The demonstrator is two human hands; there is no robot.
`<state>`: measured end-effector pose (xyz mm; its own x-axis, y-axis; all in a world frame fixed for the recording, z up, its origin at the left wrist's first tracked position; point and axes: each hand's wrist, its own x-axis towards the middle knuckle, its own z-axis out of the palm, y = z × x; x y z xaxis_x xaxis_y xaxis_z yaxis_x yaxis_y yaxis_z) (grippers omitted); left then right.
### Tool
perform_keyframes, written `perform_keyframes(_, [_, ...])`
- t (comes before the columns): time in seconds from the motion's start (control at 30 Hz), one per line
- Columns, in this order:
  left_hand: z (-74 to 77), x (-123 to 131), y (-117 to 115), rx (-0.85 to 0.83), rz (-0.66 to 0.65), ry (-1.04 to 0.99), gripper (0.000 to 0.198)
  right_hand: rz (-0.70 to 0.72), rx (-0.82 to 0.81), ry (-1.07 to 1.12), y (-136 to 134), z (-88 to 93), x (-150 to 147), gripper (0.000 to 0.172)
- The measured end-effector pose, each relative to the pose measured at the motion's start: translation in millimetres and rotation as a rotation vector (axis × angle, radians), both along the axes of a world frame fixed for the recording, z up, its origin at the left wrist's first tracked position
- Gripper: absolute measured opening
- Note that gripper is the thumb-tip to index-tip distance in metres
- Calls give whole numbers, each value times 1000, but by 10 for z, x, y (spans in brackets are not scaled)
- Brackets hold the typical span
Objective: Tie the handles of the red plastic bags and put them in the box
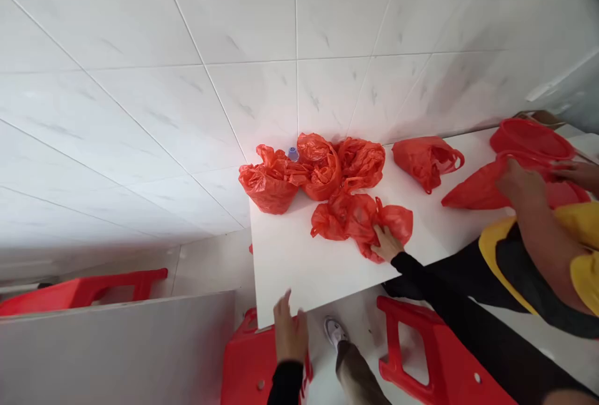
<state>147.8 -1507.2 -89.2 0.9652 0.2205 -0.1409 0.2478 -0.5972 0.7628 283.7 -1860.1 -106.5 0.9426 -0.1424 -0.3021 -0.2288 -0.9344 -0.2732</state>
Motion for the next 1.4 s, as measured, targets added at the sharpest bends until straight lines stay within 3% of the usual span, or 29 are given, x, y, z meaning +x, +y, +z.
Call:
perform_keyframes(0.1, [252, 1094, -655, 99, -128, -136, 51, 62, 19, 9, -41, -209, -108, 54])
perform_keyframes(0.17, [378, 1641, -1067, 203, -150, -167, 53, 120, 48, 16, -52, -309, -196, 53])
perform_keyframes(0.23, [410, 1971, -1416, 306, -209, -82, 69, 178, 84, 16, -61, -367, -271, 50])
perform_keyframes(0.3, [339, 2086, -1672, 386, -327, 44, 90, 223, 123, 10, -76, -381, -321, 47])
perform_keyframes(0.37, [208, 2029, -1810, 409, -370, 193, 103, 249, 163, 2, -94, -359, -344, 44])
perform_keyframes(0.5, [2, 1644, -1737, 345, -207, 454, 103, 276, 235, -9, -82, -260, -335, 45])
perform_keyframes(0.67, [40, 1194, -1375, 280, -157, 490, 64, 360, 295, -18, 102, -116, -366, 47])
perform_keyframes(0.77, [98, 1151, -1272, 265, -157, 434, 68, 379, 282, -33, 170, -23, -364, 44])
perform_keyframes(0.83, [109, 1224, -1261, 267, -153, 401, 77, 361, 259, -57, 160, 52, -267, 53])
perform_keyframes(0.9, [101, 1330, -1267, 278, -140, 382, 86, 298, 218, -84, 129, 136, -51, 77])
perform_keyframes(0.97, [81, 1415, -1264, 338, -120, 349, 89, 227, 145, -72, 114, 210, 269, 102])
perform_keyframes(1.07, [38, 1429, -1225, 495, -86, 273, 87, 251, 61, 14, 160, 225, 795, 114])
perform_keyframes(1.13, [0, 1369, -1193, 567, 0, 251, 89, 331, 72, 63, 228, 148, 1052, 113])
perform_keyframes(1.2, [-47, 1294, -1173, 516, 145, 297, 93, 396, 101, 102, 303, 27, 1171, 104])
perform_keyframes(1.3, [-125, 1224, -1180, 166, 304, 348, 85, 449, 139, 119, 390, -136, 1121, 74])
perform_keyframes(1.4, [-168, 1204, -1229, -147, 337, 291, 56, 459, 183, 88, 425, -178, 933, 54])
